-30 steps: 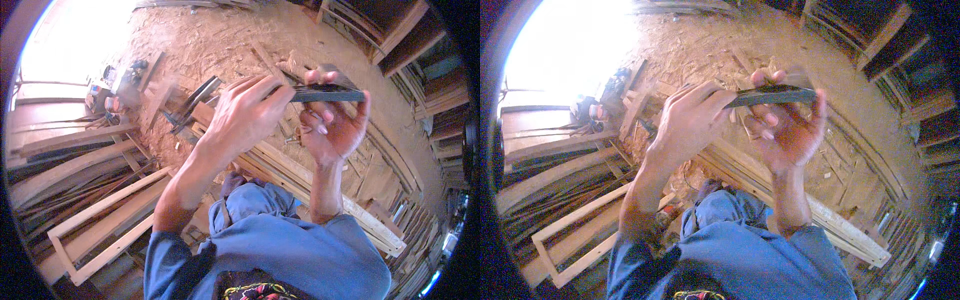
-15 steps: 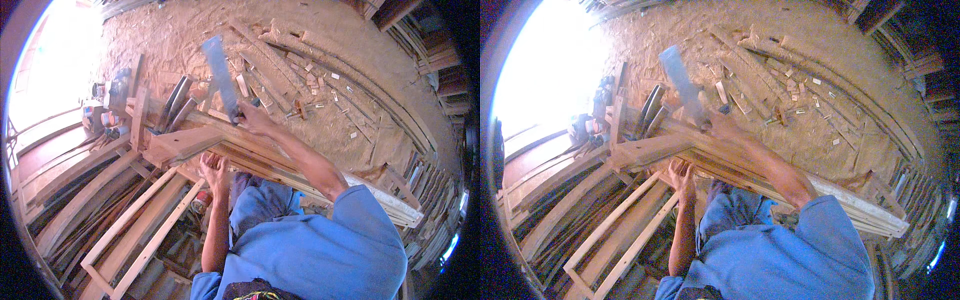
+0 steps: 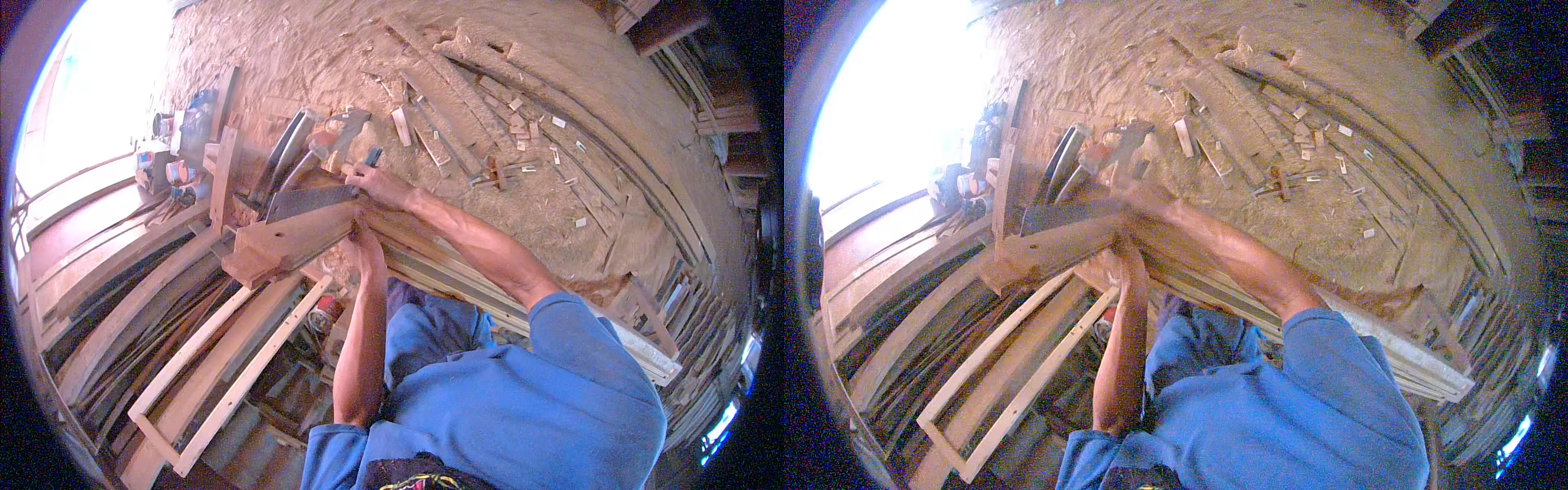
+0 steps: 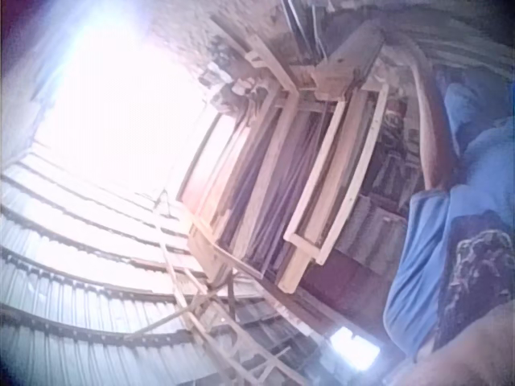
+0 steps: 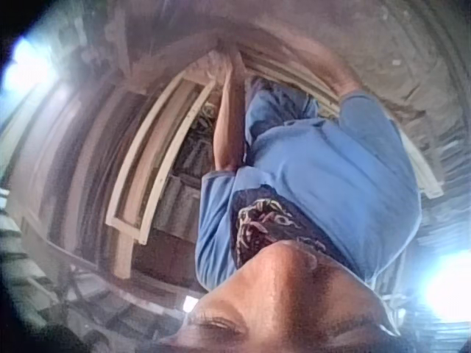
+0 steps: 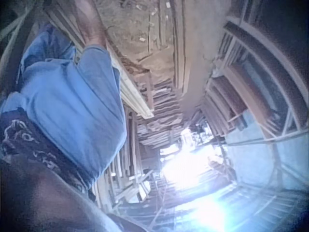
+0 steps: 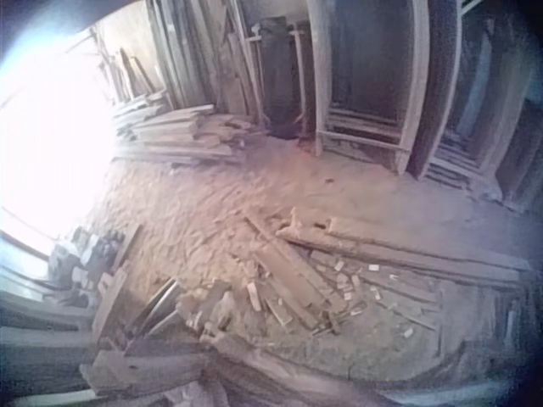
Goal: The person uses a chisel and hammer to carve a notch into a small wooden block, then tests the fit with another piece. They continue to refine the notch with repeated chisel strikes and hammer taps, occasionally inspecting the joint.
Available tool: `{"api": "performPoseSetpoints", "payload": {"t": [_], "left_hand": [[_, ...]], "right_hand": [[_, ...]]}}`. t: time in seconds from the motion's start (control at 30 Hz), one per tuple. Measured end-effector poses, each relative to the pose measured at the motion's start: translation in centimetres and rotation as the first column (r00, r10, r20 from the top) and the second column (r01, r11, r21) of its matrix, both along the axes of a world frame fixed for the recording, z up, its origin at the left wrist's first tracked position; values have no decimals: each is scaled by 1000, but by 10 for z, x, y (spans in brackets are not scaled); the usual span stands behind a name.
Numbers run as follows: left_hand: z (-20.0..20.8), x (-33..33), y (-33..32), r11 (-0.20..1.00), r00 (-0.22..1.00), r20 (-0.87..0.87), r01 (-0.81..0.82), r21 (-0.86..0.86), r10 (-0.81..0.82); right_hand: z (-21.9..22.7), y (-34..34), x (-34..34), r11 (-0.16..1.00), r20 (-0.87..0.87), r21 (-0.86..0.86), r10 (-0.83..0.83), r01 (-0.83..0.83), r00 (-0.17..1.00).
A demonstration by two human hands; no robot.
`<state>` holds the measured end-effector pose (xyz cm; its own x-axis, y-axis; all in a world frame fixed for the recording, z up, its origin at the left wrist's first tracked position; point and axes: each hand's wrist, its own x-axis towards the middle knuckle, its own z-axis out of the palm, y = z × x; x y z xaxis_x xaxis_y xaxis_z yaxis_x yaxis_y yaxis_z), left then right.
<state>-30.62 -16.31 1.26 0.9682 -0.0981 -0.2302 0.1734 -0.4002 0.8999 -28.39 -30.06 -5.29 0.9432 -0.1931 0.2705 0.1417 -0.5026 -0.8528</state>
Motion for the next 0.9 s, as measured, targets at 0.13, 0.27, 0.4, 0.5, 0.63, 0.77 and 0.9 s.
{"api": "performPoseSetpoints", "payload": {"t": [0.13, 0.27, 0.4, 0.5, 0.63, 0.77, 0.9], "left_hand": [[-2, 0, 3, 981, 1000, -10, 10, 195, -9], [4, -5, 8, 978, 1000, -10, 1, 207, 1], [-14, -3, 8, 998, 996, 59, -64, -15, 65], [-27, 2, 16, 993, 987, 158, -20, 115, 2], [-29, 2, 23, 943, 982, 184, -29, 331, -35], [-19, 0, 19, 985, 981, 188, 17, 172, -49], [-11, -2, 18, 954, 998, 67, -12, 299, -8]], "right_hand": [[-4, 0, 3, 993, -136, 113, -3, 19, 991], [-4, 1, 2, 999, -147, 45, 6, 1, 989], [2, 2, 0, 998, -95, 58, 44, -38, 994], [5, 2, 0, 965, -147, 262, 71, -30, 987], [2, 2, 5, 993, -213, -56, 90, -104, 973], [-3, 1, 9, 986, -151, -114, 107, -125, 983], [-1, 0, 10, 983, -166, -104, 136, -154, 977]]}}
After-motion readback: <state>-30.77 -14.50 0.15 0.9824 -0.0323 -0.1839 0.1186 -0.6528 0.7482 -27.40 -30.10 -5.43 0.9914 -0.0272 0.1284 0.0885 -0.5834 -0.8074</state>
